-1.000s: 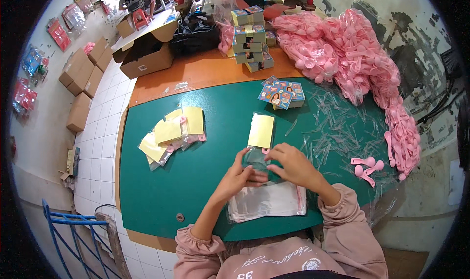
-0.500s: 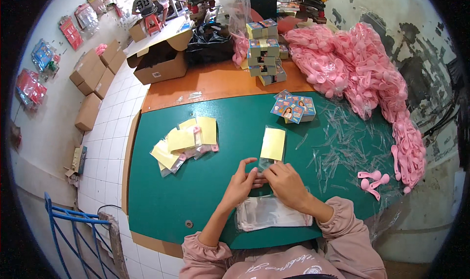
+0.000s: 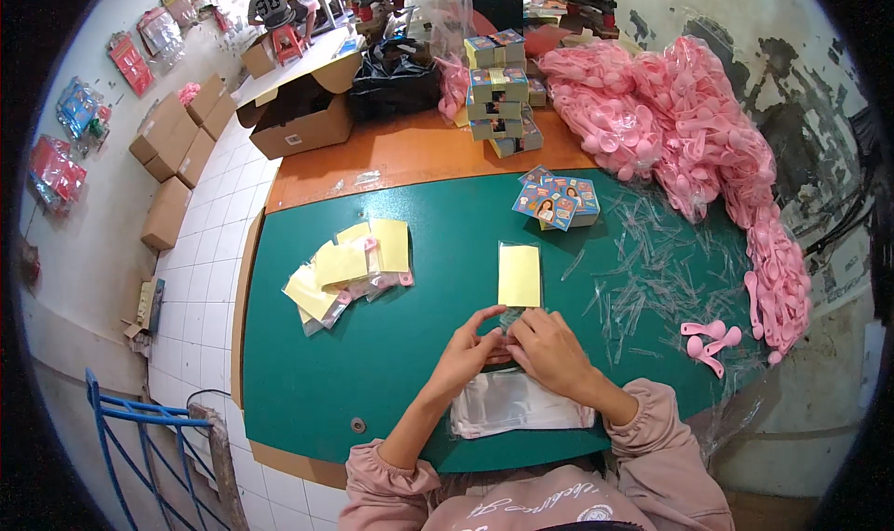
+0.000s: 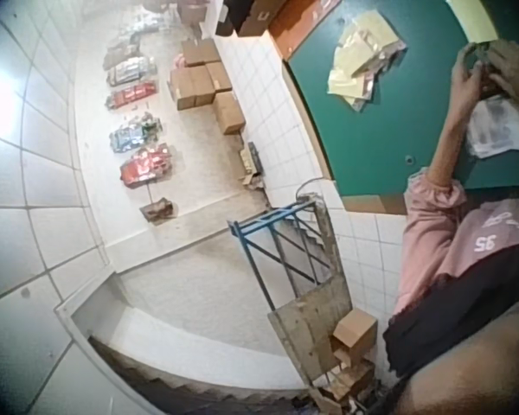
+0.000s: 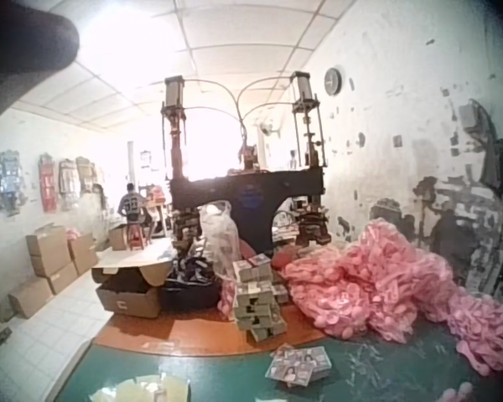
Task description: Packaging pink plastic spoons and product labels into small clear plastic bags.
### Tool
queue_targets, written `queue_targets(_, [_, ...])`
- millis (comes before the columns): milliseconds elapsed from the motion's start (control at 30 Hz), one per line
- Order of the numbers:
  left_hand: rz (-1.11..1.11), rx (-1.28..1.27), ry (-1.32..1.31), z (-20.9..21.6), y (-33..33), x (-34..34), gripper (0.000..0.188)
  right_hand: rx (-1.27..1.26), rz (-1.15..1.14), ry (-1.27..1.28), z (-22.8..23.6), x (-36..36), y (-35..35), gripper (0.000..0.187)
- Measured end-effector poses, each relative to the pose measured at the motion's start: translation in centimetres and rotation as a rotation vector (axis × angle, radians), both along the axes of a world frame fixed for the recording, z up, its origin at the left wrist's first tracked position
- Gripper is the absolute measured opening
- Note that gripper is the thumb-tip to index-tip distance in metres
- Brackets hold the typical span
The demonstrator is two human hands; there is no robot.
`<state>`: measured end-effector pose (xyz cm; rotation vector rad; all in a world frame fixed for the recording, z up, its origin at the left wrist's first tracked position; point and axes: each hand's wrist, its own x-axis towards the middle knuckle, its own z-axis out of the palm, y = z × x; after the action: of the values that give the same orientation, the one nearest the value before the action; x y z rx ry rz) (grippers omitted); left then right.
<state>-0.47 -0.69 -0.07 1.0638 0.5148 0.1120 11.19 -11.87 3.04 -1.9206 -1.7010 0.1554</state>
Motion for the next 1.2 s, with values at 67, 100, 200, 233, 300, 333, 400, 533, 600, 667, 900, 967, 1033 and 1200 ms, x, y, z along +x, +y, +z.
queue_targets(67, [0.053, -0.032, -0.005, 0.1, -0.2, 0.1, 0.037, 0.001, 0.005, -0.073, -0.2, -0.1, 0.0, 0.015])
queue_targets(100, [0.052, -0.033, -0.004, 0.1, -0.2, 0.1, 0.037, 0.010, 0.041, -0.174, -0.6, -0.1, 0.1, 0.015])
queue_targets(200, [0.009, -0.030, 0.023, 0.2, 0.2, 0.1, 0.036, 0.018, 0.097, -0.248, -0.7, 0.0, -0.2, 0.015])
queue_targets(233, [-0.028, -0.006, 0.008, 0.0, 0.5, 0.1, 0.037, 0.021, 0.122, -0.223, -0.6, 0.1, -0.2, 0.014])
queue_targets(300, [-0.067, 0.015, -0.004, -0.2, 0.5, 0.1, 0.037, 0.037, 0.185, -0.093, -0.5, 0.8, -0.3, 0.014])
queue_targets(333, [-0.066, 0.021, -0.005, -0.2, 0.4, 0.2, 0.037, 0.055, 0.248, 0.035, -0.5, 1.4, -0.5, 0.013])
queue_targets(400, [-0.055, 0.028, -0.004, 0.1, 0.6, 0.0, 0.037, -0.012, 0.315, 0.227, 0.8, 2.7, -1.0, 0.013])
queue_targets(533, [-0.019, 0.033, 0.023, 0.3, 1.1, -0.2, 0.030, -0.052, 0.286, 0.627, 2.8, 9.7, -3.7, 0.012])
queue_targets(600, [-0.046, 0.035, 0.011, 0.4, 0.9, -0.9, 0.028, -0.176, -0.048, 0.782, 3.3, 15.9, -5.2, 0.011])
queue_targets(667, [-0.095, 0.082, 0.028, 1.9, 0.4, 0.7, 0.025, -0.238, -0.666, -0.623, 1.1, 22.4, -11.0, 0.020])
queue_targets(900, [-0.013, -0.051, -0.001, 0.8, 0.1, 0.0, 0.024, -0.025, -0.119, 0.203, 2.2, 4.2, -2.8, 0.042])
queue_targets(967, [-0.040, -0.101, -0.037, 1.2, 0.1, -0.1, 0.023, -0.018, -0.092, 0.372, 0.6, 3.0, -2.5, 0.031])
queue_targets(1033, [-0.056, -0.154, -0.070, 1.5, 0.5, -0.3, 0.022, -0.008, -0.225, 0.603, -0.8, 3.5, -2.4, 0.019])
queue_targets(1200, [-0.200, 0.650, 0.082, 1.5, 0.7, 0.0, 0.014, -0.083, -0.107, 1.002, -2.3, 4.9, -3.0, 0.010])
